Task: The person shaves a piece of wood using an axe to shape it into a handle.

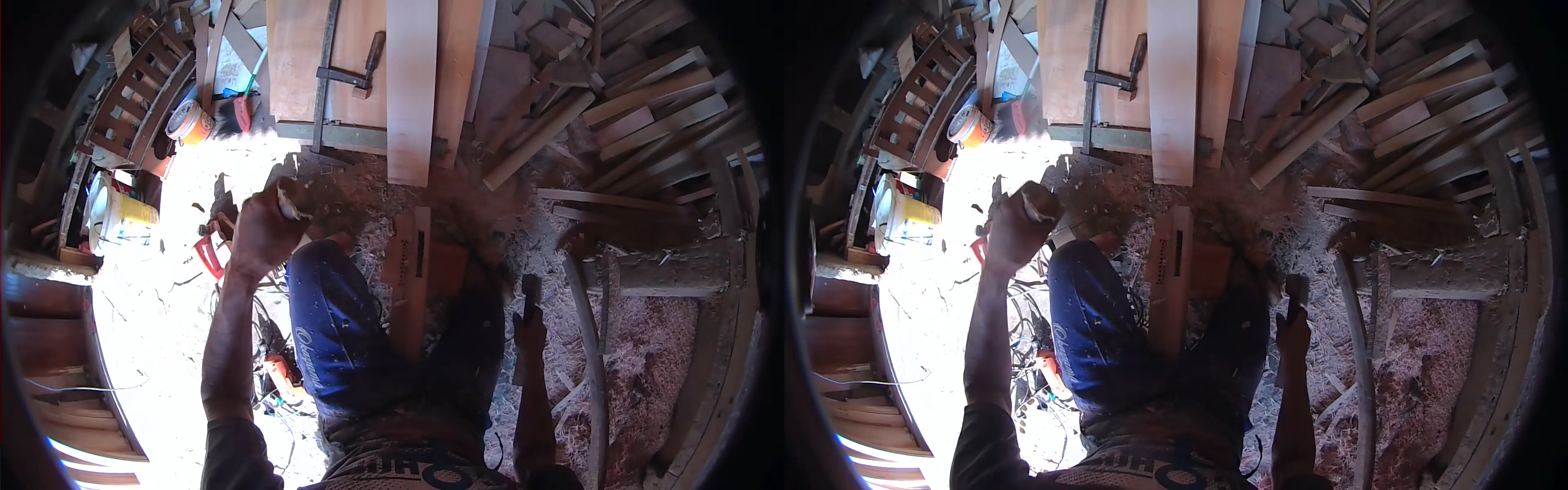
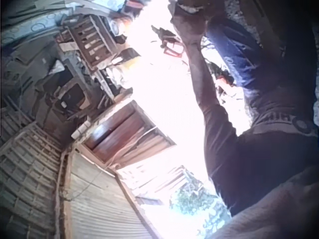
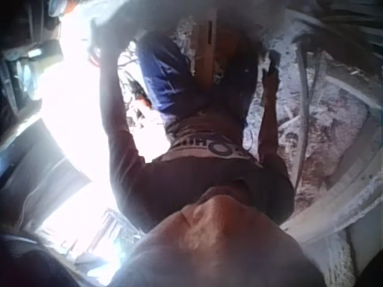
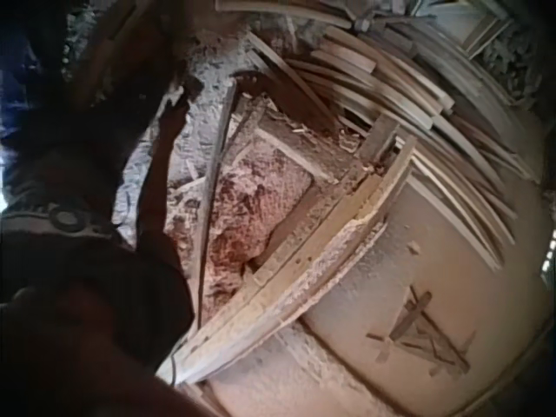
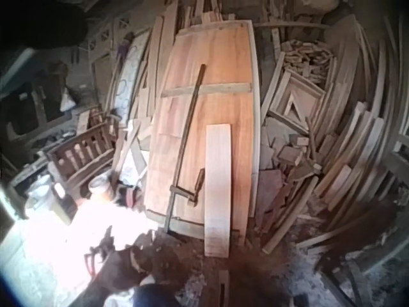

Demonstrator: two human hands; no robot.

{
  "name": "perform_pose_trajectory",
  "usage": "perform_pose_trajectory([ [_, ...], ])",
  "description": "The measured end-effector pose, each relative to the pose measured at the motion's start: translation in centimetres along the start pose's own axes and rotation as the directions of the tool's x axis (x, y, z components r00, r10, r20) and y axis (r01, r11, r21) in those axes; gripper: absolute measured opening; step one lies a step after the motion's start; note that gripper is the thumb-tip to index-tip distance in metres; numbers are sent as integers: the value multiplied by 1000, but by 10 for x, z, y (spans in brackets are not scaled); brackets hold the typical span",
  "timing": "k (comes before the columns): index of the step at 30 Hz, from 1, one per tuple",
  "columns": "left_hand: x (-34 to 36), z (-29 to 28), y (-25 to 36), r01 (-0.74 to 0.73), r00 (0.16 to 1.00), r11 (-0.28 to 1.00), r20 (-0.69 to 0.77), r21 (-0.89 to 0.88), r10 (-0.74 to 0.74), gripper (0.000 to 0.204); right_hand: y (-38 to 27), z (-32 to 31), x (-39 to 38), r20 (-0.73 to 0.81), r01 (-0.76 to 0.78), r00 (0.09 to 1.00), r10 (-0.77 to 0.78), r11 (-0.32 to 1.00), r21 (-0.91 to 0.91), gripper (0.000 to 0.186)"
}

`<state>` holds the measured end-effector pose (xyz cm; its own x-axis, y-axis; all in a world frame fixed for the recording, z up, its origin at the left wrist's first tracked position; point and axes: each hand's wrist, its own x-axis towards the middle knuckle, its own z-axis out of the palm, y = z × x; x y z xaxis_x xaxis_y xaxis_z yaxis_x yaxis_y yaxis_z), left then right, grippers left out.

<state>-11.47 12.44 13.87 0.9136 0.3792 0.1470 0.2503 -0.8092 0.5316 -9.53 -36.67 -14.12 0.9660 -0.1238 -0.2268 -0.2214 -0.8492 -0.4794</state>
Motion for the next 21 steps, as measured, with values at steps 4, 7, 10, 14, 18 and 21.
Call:
perform_pose_trajectory([
  [4,-65,13,-24,175,967,984,185,22,-175,27,54,33,9,21,13,1000,-9,984,-176,52],
  [7,-99,38,-42,138,987,985,94,-101,-128,22,111,46,12,57,169,986,-159,937,-307,54],
  [10,-116,68,-74,167,984,943,-9,-287,-177,22,107,41,13,79,323,946,-314,931,-171,56],
  [14,-123,60,-73,239,968,953,-30,-185,-249,21,-74,9,-24,26,763,641,-767,641,85,44],
  [18,-117,59,-73,201,977,941,-18,-271,-214,20,-158,38,-57,343,942,-126,-931,-3,335,41],
  [21,-111,61,-77,196,979,936,6,-293,-203,19,-190,67,0,344,879,-444,-827,-329,344,43],
])
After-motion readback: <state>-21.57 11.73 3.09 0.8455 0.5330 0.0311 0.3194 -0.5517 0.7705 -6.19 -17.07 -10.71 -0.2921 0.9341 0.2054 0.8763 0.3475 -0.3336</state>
